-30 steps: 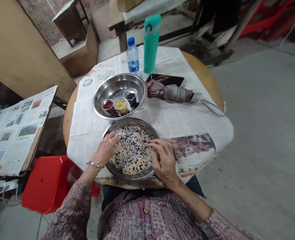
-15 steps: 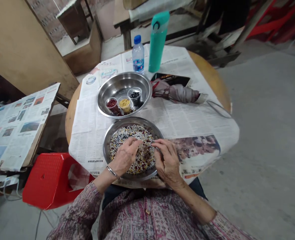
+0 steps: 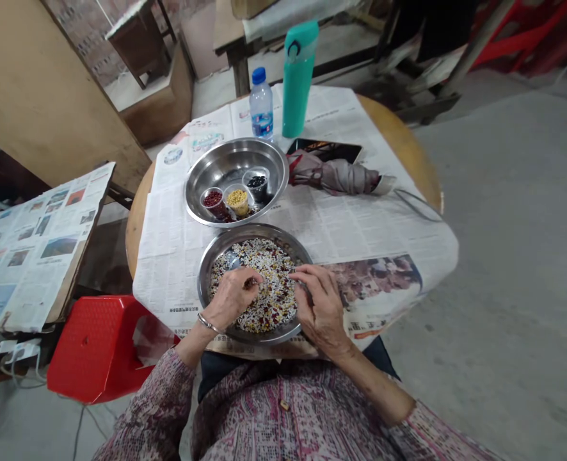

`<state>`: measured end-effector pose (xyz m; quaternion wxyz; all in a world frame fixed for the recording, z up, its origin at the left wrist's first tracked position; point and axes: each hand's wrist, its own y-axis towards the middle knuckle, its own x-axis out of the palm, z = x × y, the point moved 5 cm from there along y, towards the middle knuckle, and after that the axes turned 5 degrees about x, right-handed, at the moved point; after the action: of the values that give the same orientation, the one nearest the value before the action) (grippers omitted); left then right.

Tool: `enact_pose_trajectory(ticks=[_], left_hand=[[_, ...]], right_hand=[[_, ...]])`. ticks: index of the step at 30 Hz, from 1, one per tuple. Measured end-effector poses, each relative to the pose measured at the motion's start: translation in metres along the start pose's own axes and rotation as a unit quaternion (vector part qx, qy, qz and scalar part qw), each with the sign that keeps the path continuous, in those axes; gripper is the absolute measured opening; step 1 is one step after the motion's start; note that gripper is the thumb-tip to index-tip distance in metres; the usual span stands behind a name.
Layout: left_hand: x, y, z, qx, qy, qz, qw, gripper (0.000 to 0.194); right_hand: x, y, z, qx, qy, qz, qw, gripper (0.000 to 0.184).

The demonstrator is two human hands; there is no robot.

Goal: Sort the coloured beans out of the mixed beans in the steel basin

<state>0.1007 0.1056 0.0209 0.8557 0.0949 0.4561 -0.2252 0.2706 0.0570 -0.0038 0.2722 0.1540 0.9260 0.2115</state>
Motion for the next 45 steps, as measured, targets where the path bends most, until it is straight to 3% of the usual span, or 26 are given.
enact_pose_trajectory(ticks=[4, 8, 11, 13, 16, 19, 22, 24, 26, 28, 31, 35, 39, 42, 45], left_hand=[[0.006, -0.016, 0.018, 0.043, -0.017, -0.038, 0.998, 0.019], [0.009, -0.035, 0.039, 0.151, 0.049, -0.101, 0.982, 0.022], [0.015, -0.036, 0.048, 0.226, 0.114, -0.144, 0.957, 0.028], [0.017, -0.027, 0.049, 0.249, 0.153, -0.144, 0.946, 0.029], [0.013, -0.006, 0.044, 0.219, 0.2, -0.105, 0.949, 0.028], [0.001, 0.009, 0.025, 0.086, 0.242, -0.056, 0.965, 0.025], [-0.015, 0.005, 0.003, -0.052, 0.257, -0.029, 0.964, 0.02], [-0.026, -0.007, -0.004, -0.088, 0.258, -0.018, 0.962, 0.02], [-0.034, -0.023, -0.003, -0.085, 0.261, -0.013, 0.962, 0.03], [-0.036, -0.038, 0.001, -0.072, 0.251, -0.028, 0.965, 0.053], [-0.029, -0.053, 0.008, -0.063, 0.211, -0.072, 0.973, 0.071], [-0.006, -0.047, 0.016, -0.041, 0.121, -0.091, 0.988, 0.052], [0.013, -0.016, 0.019, 0.001, 0.044, -0.031, 0.999, 0.027], [0.013, 0.012, 0.021, 0.044, 0.005, 0.028, 0.999, 0.022], [0.0, 0.029, 0.02, 0.07, 0.02, 0.096, 0.993, 0.018]], right_hand=[[0.0, 0.0, 0.0, -0.003, 0.0, -0.002, 1.0, 0.021], [0.0, 0.0, -0.001, -0.009, -0.004, -0.001, 1.0, 0.021], [0.0, 0.0, 0.001, 0.0, -0.004, 0.0, 1.0, 0.021], [0.0, 0.0, 0.001, 0.005, -0.003, 0.003, 1.0, 0.02], [0.0, 0.001, -0.001, 0.002, -0.004, 0.006, 1.0, 0.019], [-0.001, 0.002, -0.003, -0.005, -0.005, 0.006, 1.0, 0.019], [-0.001, 0.003, -0.005, -0.013, -0.001, 0.002, 1.0, 0.02], [-0.001, 0.003, -0.005, -0.017, 0.0, -0.003, 1.0, 0.021], [-0.001, 0.003, -0.005, -0.018, 0.0, -0.005, 1.0, 0.021], [-0.001, 0.002, -0.005, -0.016, 0.001, -0.008, 1.0, 0.021], [-0.001, 0.002, -0.004, -0.014, 0.002, -0.01, 1.0, 0.021], [-0.001, 0.002, -0.004, -0.013, 0.0, -0.007, 1.0, 0.021], [-0.001, 0.002, -0.005, -0.019, -0.002, -0.004, 1.0, 0.021], [-0.001, 0.002, -0.006, -0.022, -0.003, -0.003, 1.0, 0.021], [-0.001, 0.003, -0.006, -0.028, -0.004, -0.001, 1.0, 0.022]])
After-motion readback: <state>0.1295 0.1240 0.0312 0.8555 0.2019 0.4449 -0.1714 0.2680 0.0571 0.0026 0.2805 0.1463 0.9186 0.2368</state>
